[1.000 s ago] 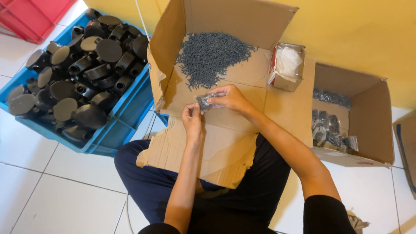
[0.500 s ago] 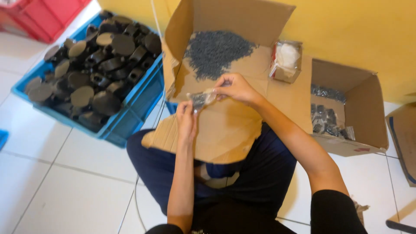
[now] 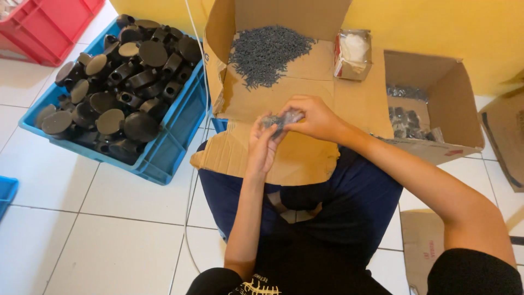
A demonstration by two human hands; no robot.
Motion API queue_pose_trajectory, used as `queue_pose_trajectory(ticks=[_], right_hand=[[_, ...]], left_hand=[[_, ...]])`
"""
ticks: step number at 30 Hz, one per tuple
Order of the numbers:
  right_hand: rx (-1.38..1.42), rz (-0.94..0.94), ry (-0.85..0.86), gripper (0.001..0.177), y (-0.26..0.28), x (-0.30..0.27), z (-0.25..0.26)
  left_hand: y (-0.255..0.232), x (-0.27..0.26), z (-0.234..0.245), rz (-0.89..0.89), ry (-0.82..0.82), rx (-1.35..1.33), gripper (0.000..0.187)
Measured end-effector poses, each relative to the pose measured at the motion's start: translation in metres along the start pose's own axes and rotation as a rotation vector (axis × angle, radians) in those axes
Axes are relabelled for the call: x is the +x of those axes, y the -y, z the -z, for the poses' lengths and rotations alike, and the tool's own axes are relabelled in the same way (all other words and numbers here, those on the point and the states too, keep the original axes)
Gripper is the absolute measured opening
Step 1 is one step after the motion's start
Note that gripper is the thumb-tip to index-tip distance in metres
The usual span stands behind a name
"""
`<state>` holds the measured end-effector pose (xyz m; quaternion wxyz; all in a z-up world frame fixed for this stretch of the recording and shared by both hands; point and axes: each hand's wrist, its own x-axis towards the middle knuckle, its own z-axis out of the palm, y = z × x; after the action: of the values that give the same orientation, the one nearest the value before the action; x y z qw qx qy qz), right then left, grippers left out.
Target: Packaging small blue plastic wall plugs into plastic bags
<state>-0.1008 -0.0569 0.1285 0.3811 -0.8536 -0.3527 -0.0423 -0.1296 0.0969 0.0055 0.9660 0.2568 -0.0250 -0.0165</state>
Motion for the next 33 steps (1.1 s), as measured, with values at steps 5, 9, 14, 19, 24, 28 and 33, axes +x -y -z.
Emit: queue_pose_trajectory(ticks=[5, 9, 14, 19, 24, 28, 33], right_hand=[[0.143, -0.236, -0.021, 0.019, 0.011, -0.017, 0.043], [0.166, -0.364, -0.133, 0.026, 0.032, -0.021, 0.091], [0.261, -0.598, 0.044, 0.07, 0.042, 0.0, 0.068], [0.354, -0.496, 0.251, 0.014, -0.025, 0.044, 0.022], [0.479, -0.436, 0.264, 0.018, -0.047, 0.089, 0.01], [0.46, -0.389, 0.269, 0.019, -0.066, 0.117, 0.011], [0.583, -0.476, 0.232, 0.023, -0.128, 0.103, 0.005]], left_hand=[[-0.016, -0.006, 0.008, -0.014, 0.007, -0.005, 0.038], [-0.021, -0.007, 0.02, -0.057, -0.077, -0.013, 0.034], [-0.006, -0.012, -0.003, -0.031, -0.047, 0.033, 0.035], [-0.002, -0.008, 0.014, -0.069, -0.046, 0.108, 0.037], [-0.026, -0.001, 0.049, -0.174, -0.143, 0.286, 0.04], [-0.022, 0.019, 0.05, -0.212, -0.201, 0.312, 0.041], [-0.004, 0.038, 0.067, -0.11, -0.215, 0.293, 0.035]])
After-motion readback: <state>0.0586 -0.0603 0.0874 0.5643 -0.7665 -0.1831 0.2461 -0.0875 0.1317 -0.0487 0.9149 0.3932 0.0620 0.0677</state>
